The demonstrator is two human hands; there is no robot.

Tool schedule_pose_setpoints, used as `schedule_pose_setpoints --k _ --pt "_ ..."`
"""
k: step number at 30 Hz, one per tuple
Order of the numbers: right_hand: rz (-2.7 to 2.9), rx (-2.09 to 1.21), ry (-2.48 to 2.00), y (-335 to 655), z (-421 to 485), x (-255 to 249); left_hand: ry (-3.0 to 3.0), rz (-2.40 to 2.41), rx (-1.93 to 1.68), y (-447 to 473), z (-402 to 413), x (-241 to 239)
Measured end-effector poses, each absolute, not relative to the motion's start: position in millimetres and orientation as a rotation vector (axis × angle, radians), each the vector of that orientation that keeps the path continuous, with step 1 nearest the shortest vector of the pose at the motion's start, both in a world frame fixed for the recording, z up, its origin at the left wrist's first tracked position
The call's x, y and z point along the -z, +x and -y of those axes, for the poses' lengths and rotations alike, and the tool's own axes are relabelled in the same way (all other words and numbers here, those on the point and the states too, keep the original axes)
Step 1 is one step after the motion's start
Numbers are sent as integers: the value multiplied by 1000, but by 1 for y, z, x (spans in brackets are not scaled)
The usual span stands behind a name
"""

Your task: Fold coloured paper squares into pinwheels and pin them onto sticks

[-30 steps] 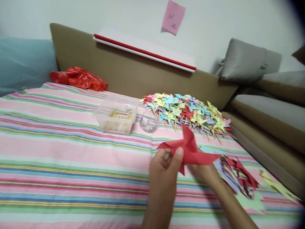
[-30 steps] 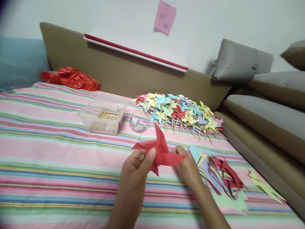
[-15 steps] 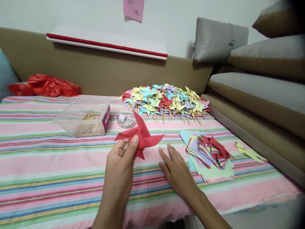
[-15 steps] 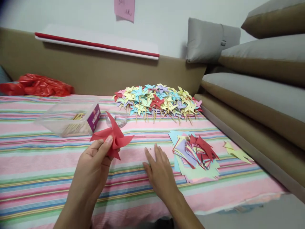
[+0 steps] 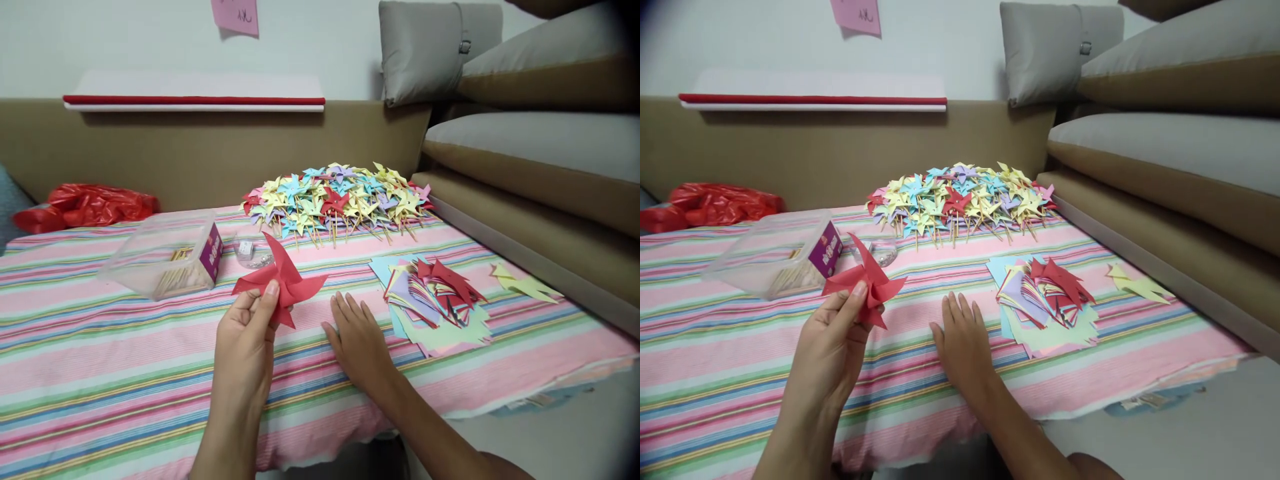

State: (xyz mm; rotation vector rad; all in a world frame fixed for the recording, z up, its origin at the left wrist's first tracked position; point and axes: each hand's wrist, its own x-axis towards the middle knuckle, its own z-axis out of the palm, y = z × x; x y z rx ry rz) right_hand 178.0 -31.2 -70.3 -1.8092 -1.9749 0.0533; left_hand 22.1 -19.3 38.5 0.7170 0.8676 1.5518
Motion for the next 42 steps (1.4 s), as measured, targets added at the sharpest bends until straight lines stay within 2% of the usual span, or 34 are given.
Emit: schedule_pose_setpoints --k 8,13,15,19,27,42 --pt "1559 -391 -1653 214 28 38 876 -991 -1597 17 17 -35" --pt "1158 -870 -1183 213 39 7 1383 -1423 -1547 14 19 -28" --pt "1080 -962 -1076 204 46 -1 1563 -1524 -1491 15 19 -24" --pt "1241 -860 -1047 190 52 -8 1708 -1506 -1328 21 19 -20" --pt "1555 -485 -1083 190 48 -7 1454 -1222 -1205 36 23 -23" --pt "1452 -475 -1120 192 45 -7 1435 -1178 -1158 41 25 -25"
